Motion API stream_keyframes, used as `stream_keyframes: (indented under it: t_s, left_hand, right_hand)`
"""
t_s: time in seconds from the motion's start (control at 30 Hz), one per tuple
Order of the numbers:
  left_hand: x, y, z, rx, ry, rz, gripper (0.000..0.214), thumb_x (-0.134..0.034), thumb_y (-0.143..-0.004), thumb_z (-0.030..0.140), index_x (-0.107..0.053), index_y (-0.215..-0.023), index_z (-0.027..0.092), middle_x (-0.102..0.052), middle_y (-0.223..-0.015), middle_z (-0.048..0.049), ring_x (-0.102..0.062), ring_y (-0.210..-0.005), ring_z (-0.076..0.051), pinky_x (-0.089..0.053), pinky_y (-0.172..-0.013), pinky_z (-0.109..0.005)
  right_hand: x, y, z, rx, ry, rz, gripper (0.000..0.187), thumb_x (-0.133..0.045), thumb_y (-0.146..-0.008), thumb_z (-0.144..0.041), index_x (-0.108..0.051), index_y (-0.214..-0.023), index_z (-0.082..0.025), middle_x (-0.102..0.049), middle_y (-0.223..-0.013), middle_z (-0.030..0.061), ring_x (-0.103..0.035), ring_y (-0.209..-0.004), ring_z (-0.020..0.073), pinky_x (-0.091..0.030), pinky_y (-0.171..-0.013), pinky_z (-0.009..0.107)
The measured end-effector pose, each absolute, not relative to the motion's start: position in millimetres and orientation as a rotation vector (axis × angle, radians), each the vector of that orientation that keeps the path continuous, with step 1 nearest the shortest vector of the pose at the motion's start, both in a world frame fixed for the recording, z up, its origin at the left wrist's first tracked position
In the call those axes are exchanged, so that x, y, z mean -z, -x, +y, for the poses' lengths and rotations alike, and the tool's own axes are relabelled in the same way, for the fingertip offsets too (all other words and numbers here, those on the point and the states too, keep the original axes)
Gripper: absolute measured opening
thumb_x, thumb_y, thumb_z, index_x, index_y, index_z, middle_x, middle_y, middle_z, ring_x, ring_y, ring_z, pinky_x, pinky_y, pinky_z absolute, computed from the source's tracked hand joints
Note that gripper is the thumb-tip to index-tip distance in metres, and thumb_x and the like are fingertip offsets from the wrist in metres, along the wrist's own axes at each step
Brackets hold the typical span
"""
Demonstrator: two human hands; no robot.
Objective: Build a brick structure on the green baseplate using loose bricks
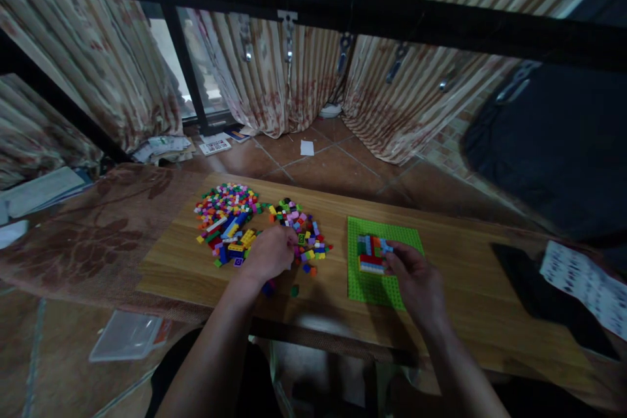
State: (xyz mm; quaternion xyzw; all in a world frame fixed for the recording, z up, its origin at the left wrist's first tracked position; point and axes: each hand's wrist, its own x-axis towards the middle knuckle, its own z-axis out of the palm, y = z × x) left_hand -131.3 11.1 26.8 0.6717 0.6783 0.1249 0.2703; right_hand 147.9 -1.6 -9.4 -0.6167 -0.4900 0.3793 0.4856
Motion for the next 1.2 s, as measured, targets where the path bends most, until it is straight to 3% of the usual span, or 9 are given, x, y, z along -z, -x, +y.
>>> stream_keyframes:
  t_s: [0.13,0.37,0.5,0.67,0.97,1.2]
  left_hand:
    - [-26,117,12,-0.436,-1.883,1.808,0.025,-0.050,-0.084,0.013,-0.072,-0.093,0.020,-0.075,-0.096,-0.0076,-0.068,-0.091,-0.023,-0.048,-0.081,-0.031]
    - [-14,61,10,-0.689,-1.972,1.500,0.024,-0.047,-0.088,0.015,-0.068,-0.097,0.019,-0.073,-0.095,-0.0063,-0.067,-0.088,-0.019,-0.049,-0.080,-0.027]
    - [-4,38,14,-0.753,-1.819,1.432,0.027,-0.045,-0.090,0.015,-0.069,-0.103,0.017,-0.073,-0.094,-0.0062,-0.068,-0.085,-0.017,-0.051,-0.081,-0.027]
    - [11,22,27,-0.799,-1.633,1.378,0.030,-0.047,-0.089,0.015,-0.071,-0.106,0.017,-0.074,-0.093,-0.0041,-0.068,-0.086,-0.016,-0.052,-0.081,-0.026]
    - [32,10,38,-0.858,-1.537,1.391,0.026,-0.051,-0.086,0.016,-0.075,-0.098,0.016,-0.075,-0.087,-0.0041,-0.069,-0.083,-0.017,-0.054,-0.078,-0.026]
    - [30,8,37,-0.878,-1.508,1.401,0.023,-0.057,-0.083,0.015,-0.075,-0.097,0.017,-0.076,-0.088,-0.0038,-0.070,-0.082,-0.017,-0.055,-0.080,-0.027]
  right_hand:
    - [13,-156,0,-0.870,1.496,-1.296,0.044,-0.070,-0.075,-0.053,-0.069,-0.102,-0.019,-0.075,-0.097,0.0089,-0.069,-0.086,0.0224,-0.055,-0.079,0.039]
    - [11,-153,9,-0.765,1.552,-1.504,0.032,-0.062,-0.083,-0.046,-0.068,-0.101,-0.020,-0.074,-0.097,0.0084,-0.068,-0.088,0.0236,-0.053,-0.082,0.040]
    - [14,-148,19,-0.587,1.509,-1.785,0.026,-0.059,-0.087,-0.041,-0.072,-0.098,-0.023,-0.070,-0.101,0.0073,-0.062,-0.098,0.0249,-0.048,-0.090,0.043]
    - [25,-150,28,-0.438,1.502,-1.890,0.020,-0.061,-0.087,-0.038,-0.076,-0.093,-0.027,-0.060,-0.119,0.0088,-0.052,-0.115,0.0280,-0.042,-0.099,0.047]
    - [38,-159,26,-0.396,1.508,-1.982,0.025,-0.058,-0.089,-0.040,-0.077,-0.100,-0.029,-0.052,-0.135,0.0085,-0.041,-0.128,0.0315,-0.037,-0.107,0.054]
    - [39,-168,25,-0.414,1.509,-1.781,0.028,-0.055,-0.090,-0.041,-0.075,-0.104,-0.027,-0.057,-0.130,0.0095,-0.048,-0.123,0.0291,-0.038,-0.105,0.053]
